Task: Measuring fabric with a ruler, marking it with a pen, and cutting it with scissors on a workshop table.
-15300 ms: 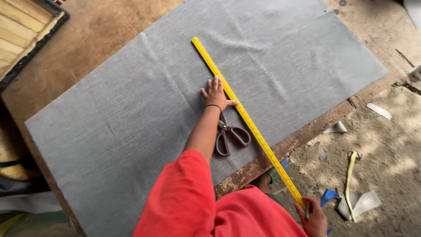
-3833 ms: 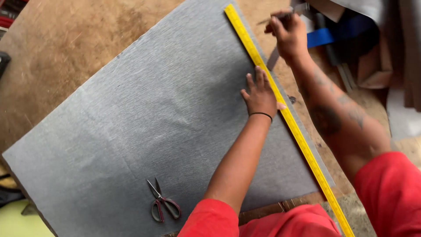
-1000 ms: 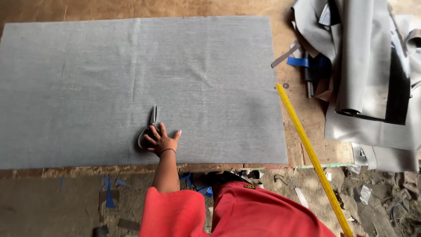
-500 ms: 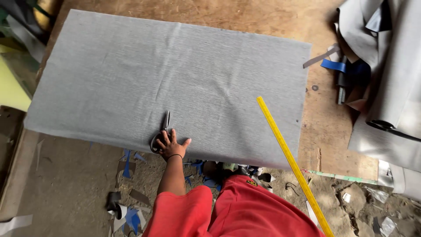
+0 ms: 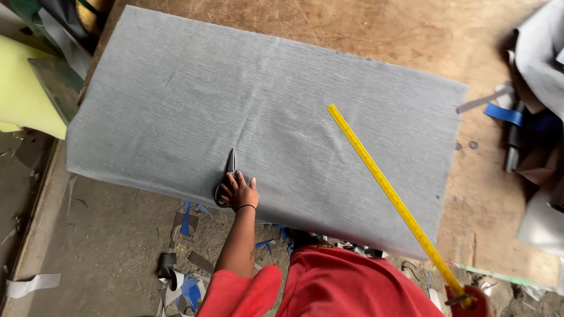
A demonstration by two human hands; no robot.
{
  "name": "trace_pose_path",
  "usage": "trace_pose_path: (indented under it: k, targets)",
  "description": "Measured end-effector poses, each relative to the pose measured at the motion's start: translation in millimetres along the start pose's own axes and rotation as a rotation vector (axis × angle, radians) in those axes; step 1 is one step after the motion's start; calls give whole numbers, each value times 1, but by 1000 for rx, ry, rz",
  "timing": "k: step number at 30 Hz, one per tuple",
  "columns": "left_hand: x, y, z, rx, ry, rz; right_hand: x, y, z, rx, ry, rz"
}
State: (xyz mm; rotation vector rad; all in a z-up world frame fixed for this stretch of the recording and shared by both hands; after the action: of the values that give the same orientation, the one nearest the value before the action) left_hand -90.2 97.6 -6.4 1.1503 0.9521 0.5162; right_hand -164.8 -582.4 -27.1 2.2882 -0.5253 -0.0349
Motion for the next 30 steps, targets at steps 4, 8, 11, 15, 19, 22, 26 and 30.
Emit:
trace_pose_path:
  k: [4, 8, 11, 15, 19, 22, 26, 30]
  targets:
    - [56, 9, -14, 17, 23, 60, 58, -41, -77, -236, -14, -125]
    - [112, 19, -27, -8, 6, 196, 87, -85, -137, -284, 211, -200]
    - [157, 32, -22, -35, 48, 215, 93, -108, -175, -257, 305, -174]
    - [210, 59, -16, -133, 145, 211, 87, -115, -219, -268, 332, -212]
    - [249, 55, -20, -95, 158, 259, 77, -115, -237, -252, 222, -214]
    - [237, 52, -22, -46, 186, 403, 74, -115, -260, -204, 286, -185]
    - [207, 49, -33, -39, 173, 485, 77, -120, -266, -302, 127, -249]
    - [181, 31, -71, 54, 165, 755, 88, -123, -284, -125, 89, -297]
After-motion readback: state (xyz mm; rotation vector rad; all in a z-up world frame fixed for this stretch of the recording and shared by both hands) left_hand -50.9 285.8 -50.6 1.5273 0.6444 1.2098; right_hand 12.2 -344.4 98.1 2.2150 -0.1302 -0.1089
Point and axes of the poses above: each hand's wrist, its own x-axis towards the middle knuckle, its own y-axis out of the back of the hand, z = x × y, the point moved 1 cm from there along x, towards the middle knuckle, and after that the axes turned 2 degrees about x, right-handed, at the moved point
